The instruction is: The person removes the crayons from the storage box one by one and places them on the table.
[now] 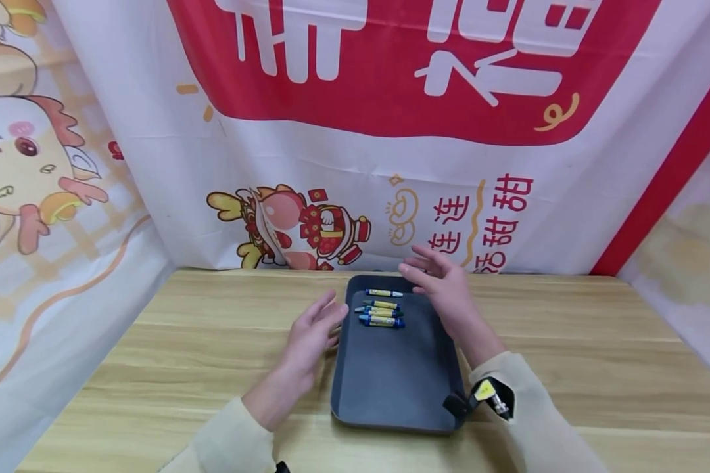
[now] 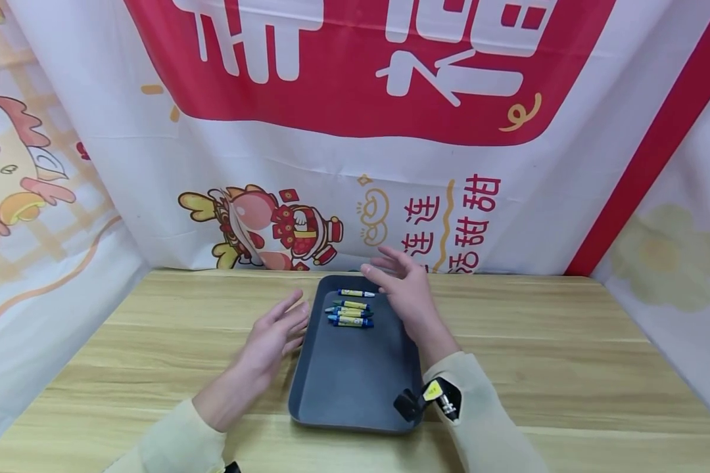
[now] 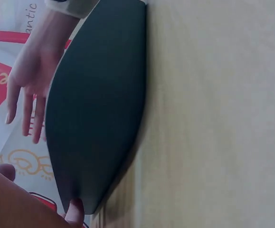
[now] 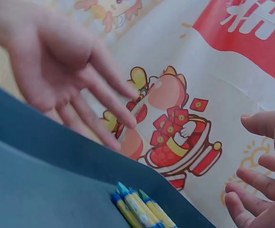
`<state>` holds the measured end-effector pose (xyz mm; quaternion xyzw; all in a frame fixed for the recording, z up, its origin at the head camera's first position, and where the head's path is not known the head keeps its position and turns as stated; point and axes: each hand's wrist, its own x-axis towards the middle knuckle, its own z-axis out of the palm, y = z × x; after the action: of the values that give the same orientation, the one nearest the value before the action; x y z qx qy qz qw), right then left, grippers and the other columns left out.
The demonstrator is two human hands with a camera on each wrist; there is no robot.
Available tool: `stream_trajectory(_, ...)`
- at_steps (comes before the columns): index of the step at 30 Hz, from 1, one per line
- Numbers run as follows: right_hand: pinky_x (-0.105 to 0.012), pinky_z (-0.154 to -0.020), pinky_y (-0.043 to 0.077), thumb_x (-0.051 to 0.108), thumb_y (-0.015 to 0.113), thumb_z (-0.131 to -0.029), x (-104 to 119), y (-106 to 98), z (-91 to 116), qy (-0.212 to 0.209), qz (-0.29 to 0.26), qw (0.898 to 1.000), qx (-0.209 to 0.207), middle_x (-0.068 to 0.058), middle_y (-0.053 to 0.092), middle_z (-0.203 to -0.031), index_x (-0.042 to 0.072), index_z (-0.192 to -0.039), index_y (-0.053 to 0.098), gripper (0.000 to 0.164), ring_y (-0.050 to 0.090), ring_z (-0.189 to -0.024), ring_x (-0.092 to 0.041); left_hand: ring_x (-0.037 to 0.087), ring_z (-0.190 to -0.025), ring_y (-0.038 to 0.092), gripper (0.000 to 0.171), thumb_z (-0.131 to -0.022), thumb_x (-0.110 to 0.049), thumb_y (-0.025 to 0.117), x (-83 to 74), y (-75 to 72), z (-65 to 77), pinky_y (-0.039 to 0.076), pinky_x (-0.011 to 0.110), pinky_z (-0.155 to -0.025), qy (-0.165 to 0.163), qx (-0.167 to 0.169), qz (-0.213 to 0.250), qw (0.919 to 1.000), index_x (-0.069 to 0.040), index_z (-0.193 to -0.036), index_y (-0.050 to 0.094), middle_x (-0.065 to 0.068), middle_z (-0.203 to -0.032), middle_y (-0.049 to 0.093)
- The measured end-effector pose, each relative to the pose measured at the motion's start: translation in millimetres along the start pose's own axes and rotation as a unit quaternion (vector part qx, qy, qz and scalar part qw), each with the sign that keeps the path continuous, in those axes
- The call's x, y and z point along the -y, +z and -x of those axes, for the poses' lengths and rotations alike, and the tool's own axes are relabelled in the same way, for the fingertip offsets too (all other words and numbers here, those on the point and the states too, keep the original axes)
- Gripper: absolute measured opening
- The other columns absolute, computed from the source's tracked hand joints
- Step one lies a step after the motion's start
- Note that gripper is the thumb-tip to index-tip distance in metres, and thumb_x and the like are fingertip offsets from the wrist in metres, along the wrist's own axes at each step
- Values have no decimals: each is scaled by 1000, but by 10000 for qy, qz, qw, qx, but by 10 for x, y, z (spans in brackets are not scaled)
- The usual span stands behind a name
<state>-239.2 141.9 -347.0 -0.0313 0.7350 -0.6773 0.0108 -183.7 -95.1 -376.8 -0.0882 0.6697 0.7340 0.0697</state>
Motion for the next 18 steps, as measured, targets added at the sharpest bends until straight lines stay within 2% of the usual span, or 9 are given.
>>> stream_trajectory(6,-39,-101,56,29,72,-103,-7,176,-77,-101,-384,9992,-99,-12,66,-147,19,-152,58,52,66,-121,-14,36,-153,46,64,-102,-23,71,90,17,-24,41,56,-125,-32,52,-96,9999,-22,-161,46,15,-168,43)
stream_trajectory(11,-40,-99,55,27,73,-102,-45,258,-114,-194,-343,9991,-177,-11,70,-140,19,-145,65,45,67,-112,-10,35,-154,45,62,-102,-16,69,140,14,-54,44,54,-122,-145,46,-301,9994,-21,-161,47,13,-167,46)
stream_trajectory(15,-42,-100,53,27,75,-101,-112,279,-139,-121,-249,9993,-267,-11,73,-137,18,-139,70,40,68,-110,-11,35,-155,44,62,-103,-11,66,148,-5,-61,44,55,-122,-235,186,-358,9989,-19,-161,47,14,-167,46)
stream_trajectory(18,-39,-97,52,26,76,-99,-175,289,-156,-22,-60,9994,-328,-9,74,-135,18,-135,73,37,67,-111,-13,35,-155,44,61,-103,-8,64,152,-26,-68,43,56,-123,-235,298,-355,9986,-18,-161,47,14,-168,45)
